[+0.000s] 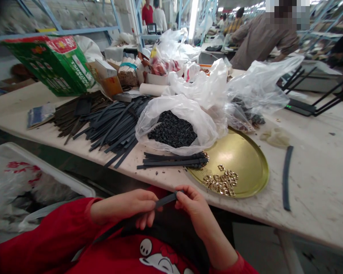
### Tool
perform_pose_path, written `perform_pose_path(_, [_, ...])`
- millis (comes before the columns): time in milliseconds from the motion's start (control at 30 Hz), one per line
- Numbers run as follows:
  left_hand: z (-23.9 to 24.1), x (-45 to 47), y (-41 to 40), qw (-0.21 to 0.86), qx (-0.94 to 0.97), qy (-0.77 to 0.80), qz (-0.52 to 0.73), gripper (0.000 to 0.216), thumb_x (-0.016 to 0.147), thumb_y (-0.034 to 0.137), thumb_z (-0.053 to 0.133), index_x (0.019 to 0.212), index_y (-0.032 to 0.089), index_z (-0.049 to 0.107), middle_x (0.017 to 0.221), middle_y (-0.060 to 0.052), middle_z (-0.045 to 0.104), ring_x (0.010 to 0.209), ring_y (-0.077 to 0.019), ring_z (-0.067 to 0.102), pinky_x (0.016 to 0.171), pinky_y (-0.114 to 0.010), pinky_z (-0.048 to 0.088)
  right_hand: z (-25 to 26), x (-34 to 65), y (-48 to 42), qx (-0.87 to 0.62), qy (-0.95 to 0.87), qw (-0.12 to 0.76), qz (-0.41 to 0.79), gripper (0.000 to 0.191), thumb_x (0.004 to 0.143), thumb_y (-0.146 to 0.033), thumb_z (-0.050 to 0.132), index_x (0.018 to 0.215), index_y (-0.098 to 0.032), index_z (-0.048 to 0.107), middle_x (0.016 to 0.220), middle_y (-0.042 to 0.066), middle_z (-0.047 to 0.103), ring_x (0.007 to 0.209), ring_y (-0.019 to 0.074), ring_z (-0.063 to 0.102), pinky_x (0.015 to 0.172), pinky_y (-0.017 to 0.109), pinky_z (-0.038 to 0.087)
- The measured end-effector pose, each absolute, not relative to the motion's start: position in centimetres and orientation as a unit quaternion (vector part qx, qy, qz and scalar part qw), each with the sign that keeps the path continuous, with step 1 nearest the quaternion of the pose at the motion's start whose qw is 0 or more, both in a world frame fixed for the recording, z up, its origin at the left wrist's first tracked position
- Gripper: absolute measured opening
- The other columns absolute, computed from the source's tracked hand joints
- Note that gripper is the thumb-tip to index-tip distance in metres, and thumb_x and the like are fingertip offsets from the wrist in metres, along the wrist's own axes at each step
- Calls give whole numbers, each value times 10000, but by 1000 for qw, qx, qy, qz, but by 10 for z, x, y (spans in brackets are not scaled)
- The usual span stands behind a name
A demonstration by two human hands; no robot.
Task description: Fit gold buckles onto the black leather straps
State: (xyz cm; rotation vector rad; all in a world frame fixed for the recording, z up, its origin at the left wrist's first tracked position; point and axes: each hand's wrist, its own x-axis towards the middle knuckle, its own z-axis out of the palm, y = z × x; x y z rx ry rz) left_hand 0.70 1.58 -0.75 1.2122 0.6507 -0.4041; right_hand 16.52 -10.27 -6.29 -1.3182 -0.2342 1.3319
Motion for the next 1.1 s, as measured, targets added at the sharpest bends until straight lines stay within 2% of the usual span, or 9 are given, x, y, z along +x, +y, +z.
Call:
perform_pose_path(333, [-30, 8, 7, 753, 563, 300, -160, 154, 820, 164, 333, 884, 135, 471, 611, 16, 583, 429, -55, 499, 381, -141, 357, -71, 162, -100, -529, -49, 615, 583, 330, 556, -305, 797, 818, -178, 642, 668, -32, 603, 538, 59, 541, 553, 178, 468])
perform_pose_path(633, [-30, 5, 0, 773, 524, 324, -150, 220, 716, 201, 437, 921, 138, 486, 642, 8, 597, 490, -81, 537, 427, -170, 395, -74, 161, -102, -517, -39, 625, 583, 315, 562, -298, 794, 813, -174, 650, 686, -34, 596, 560, 55, 540, 572, 170, 475])
perform_pose_path(933, [-34, 2, -3, 799, 493, 317, -135, 240, 711, 254, 492, 914, 126, 497, 667, -9, 616, 492, -75, 554, 418, -157, 383, -76, 157, -102, -501, -29, 637, 585, 285, 585, -271, 781, 809, -170, 636, 670, -38, 588, 545, 55, 525, 569, 176, 466])
perform_pose_path(1100, [-31, 9, -7, 797, 487, 339, -113, 240, 705, 262, 489, 901, 123, 498, 656, -9, 607, 475, -68, 535, 402, -152, 358, -76, 150, -102, -486, -69, 623, 609, 280, 641, -306, 743, 845, -158, 622, 666, -17, 612, 577, 87, 562, 591, 204, 450])
